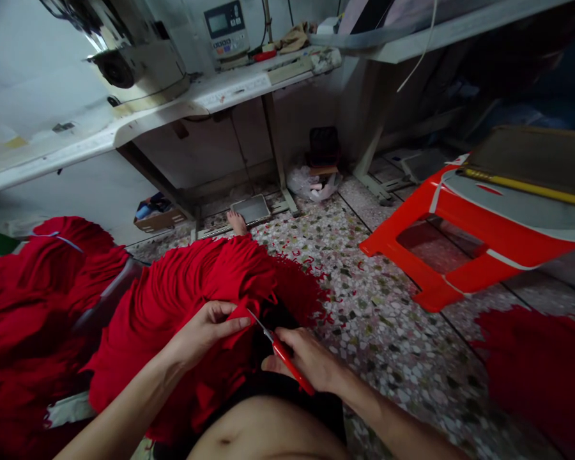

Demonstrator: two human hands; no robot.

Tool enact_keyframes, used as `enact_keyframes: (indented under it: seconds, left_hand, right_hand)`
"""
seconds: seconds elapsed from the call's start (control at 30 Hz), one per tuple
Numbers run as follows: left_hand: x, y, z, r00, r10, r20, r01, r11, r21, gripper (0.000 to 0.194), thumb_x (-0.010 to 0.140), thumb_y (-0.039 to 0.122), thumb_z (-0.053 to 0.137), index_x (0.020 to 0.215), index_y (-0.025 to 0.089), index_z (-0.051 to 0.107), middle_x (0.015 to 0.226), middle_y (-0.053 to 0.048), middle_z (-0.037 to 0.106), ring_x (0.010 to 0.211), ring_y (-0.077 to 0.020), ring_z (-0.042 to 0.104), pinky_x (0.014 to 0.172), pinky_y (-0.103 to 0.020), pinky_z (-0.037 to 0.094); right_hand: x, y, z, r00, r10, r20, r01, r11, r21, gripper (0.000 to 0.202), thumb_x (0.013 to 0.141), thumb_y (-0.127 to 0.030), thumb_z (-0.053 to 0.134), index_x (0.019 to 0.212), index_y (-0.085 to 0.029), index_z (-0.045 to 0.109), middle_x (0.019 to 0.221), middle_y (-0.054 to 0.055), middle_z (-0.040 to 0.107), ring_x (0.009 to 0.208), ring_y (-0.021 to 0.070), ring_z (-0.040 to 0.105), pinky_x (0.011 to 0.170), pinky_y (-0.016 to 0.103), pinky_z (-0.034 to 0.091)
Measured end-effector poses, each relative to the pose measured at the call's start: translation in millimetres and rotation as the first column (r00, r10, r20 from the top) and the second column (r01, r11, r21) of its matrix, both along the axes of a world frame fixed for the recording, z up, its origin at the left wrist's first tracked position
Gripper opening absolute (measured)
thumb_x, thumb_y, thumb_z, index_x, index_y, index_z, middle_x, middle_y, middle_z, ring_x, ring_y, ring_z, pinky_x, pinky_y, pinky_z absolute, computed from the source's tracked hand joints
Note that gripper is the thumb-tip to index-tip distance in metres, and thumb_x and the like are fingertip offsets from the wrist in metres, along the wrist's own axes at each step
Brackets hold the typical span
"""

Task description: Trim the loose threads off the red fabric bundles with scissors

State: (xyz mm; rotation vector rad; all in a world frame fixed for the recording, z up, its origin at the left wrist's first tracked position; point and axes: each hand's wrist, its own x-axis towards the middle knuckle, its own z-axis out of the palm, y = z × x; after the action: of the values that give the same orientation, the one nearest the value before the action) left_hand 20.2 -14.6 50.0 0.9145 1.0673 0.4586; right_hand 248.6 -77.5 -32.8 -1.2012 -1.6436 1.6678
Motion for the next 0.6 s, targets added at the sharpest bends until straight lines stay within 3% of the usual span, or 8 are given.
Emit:
enact_keyframes:
  seconds: [0.13, 0.27, 0.43, 0.6]
  left_hand:
    - [-0.9, -0.5, -2.1, 1.0, -0.011, -0.025, 0.011, 1.0, -0.011, 0.045, 0.072, 0.051, 0.09, 0.084, 0.009, 0.079, 0.069, -0.003, 0.068, 0.056, -0.0087, 0.051, 0.057, -0.021, 0.041]
    - [0.0, -0.6, -2.4, 0.999, -0.031, -0.032, 0.031, 1.0, -0.005, 0.045, 0.072, 0.052, 0.09, 0.083, 0.01, 0.079, 0.07, -0.003, 0.067, 0.058, -0.0096, 0.052, 0.059, -0.021, 0.042]
    - [2.7, -0.8, -3.6, 0.985, -0.154, -0.078, 0.159, 0.986, 0.057, 0.045, 0.077, 0.055, 0.085, 0.082, 0.011, 0.078, 0.066, 0.0, 0.061, 0.058, -0.0093, 0.046, 0.058, -0.022, 0.037]
    - [5.8, 0.8, -6.7, 0.95, -0.278, -0.143, 0.303, 0.933, 0.196, 0.044, 0.088, 0.053, 0.076, 0.087, 0.009, 0.079, 0.068, 0.0, 0.056, 0.064, -0.0109, 0.044, 0.063, -0.023, 0.036]
  right_hand:
    - [-1.6, -8.7, -17.1, 0.997, -0.07, 0.036, 0.074, 0.991, -0.115, 0.046, 0.082, -0.057, 0.081, 0.071, -0.017, 0.06, 0.055, -0.005, 0.054, 0.049, 0.0106, 0.045, 0.045, 0.021, 0.03]
    - [3.3, -14.6, -26.1, 0.995, -0.063, 0.078, 0.067, 0.997, -0.05, 0.043, 0.081, -0.053, 0.083, 0.072, -0.018, 0.06, 0.057, -0.005, 0.055, 0.05, 0.0105, 0.044, 0.046, 0.021, 0.03]
    - [8.7, -10.5, -15.2, 0.998, 0.02, 0.055, -0.022, 0.999, 0.05, 0.03, 0.093, -0.046, 0.069, 0.084, -0.02, 0.06, 0.067, -0.005, 0.057, 0.056, 0.0114, 0.048, 0.052, 0.021, 0.034]
    - [2.9, -3.9, -4.6, 0.998, 0.009, 0.061, -0.014, 0.997, 0.075, 0.035, 0.088, -0.05, 0.074, 0.081, -0.018, 0.06, 0.064, -0.006, 0.051, 0.058, 0.0109, 0.042, 0.053, 0.022, 0.031]
